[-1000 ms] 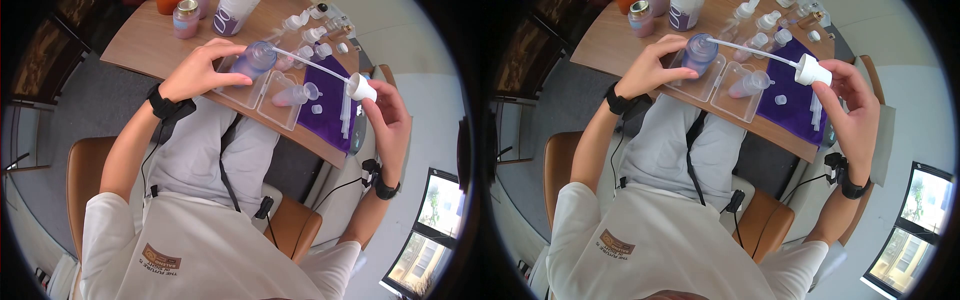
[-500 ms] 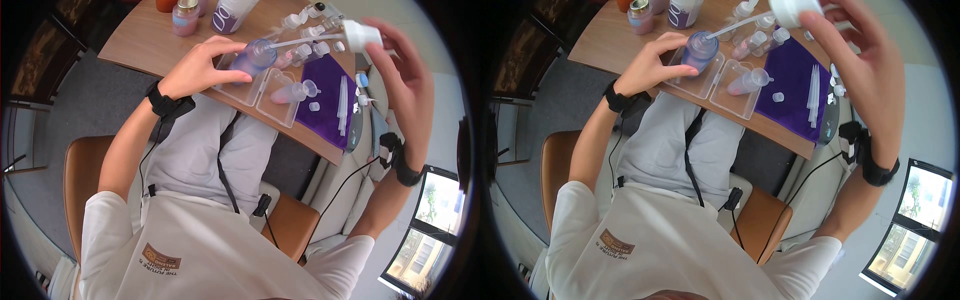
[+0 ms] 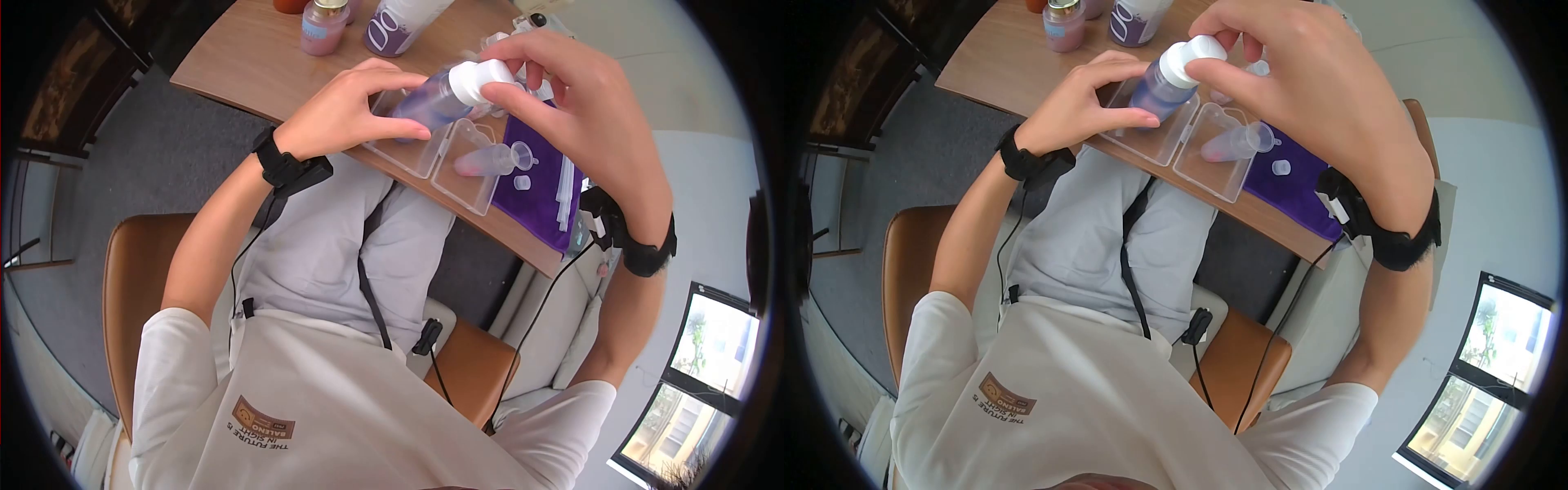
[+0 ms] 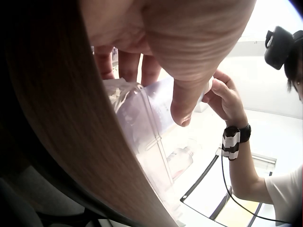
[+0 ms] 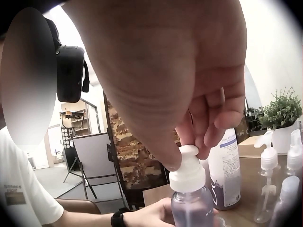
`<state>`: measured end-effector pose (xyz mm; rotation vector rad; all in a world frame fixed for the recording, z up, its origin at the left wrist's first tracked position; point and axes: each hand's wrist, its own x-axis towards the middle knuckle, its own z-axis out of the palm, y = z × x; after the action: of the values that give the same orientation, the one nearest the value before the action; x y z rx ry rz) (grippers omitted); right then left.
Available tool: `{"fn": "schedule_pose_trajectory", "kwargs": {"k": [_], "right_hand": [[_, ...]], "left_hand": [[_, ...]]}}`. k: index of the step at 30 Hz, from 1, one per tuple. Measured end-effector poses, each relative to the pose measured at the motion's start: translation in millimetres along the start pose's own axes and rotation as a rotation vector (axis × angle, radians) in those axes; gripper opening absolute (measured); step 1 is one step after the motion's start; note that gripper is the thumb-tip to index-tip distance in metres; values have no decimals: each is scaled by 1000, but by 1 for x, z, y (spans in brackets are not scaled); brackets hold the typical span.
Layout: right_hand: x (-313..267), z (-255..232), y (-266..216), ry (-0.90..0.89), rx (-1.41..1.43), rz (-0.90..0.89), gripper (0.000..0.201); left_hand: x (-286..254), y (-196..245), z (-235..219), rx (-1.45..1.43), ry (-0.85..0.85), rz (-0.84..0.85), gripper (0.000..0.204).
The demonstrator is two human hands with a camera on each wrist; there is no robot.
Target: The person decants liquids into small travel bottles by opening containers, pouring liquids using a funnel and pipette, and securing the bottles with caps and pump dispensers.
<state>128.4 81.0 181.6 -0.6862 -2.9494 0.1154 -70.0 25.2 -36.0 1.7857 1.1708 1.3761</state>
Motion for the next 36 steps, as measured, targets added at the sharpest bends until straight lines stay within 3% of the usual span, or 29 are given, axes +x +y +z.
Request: {"fn": "schedule_pose_trajectory", "kwargs": {"k": [2,5,8,11,14,20,26,29,32,36], "right_hand": [[2,6,6,-24,15,11,23],[8,8,3,-62,-84,190,25],[10,12,6,-33,-37,126,28],[5,14,1,88,79,-84,34],[3,14,10,-45,144,-41,41],[5,16,11,-75,14,47,37],[10,25,6,-165,-208,307,40],[4,25,10,16,-48,-8,37],[3,27,14,100,238,-126,37],[5,20,20,-38,184,-114,36]], "left_hand": [[1,-2,1,-8,5,36,64],[0,-2,2,-6,25,38,63],[-1,2,-1,14,-11,23,60],[0,6,-2,56,-25,15,60],[0,2,-1,23,-16,39,59],[0,5,-1,9,-19,9,59],[2,-5,2,46,21,62,64],[1,-2,1,32,16,42,63],[-1,0,1,16,-7,13,60],[-1,7,-2,22,-26,-17,60]]}}
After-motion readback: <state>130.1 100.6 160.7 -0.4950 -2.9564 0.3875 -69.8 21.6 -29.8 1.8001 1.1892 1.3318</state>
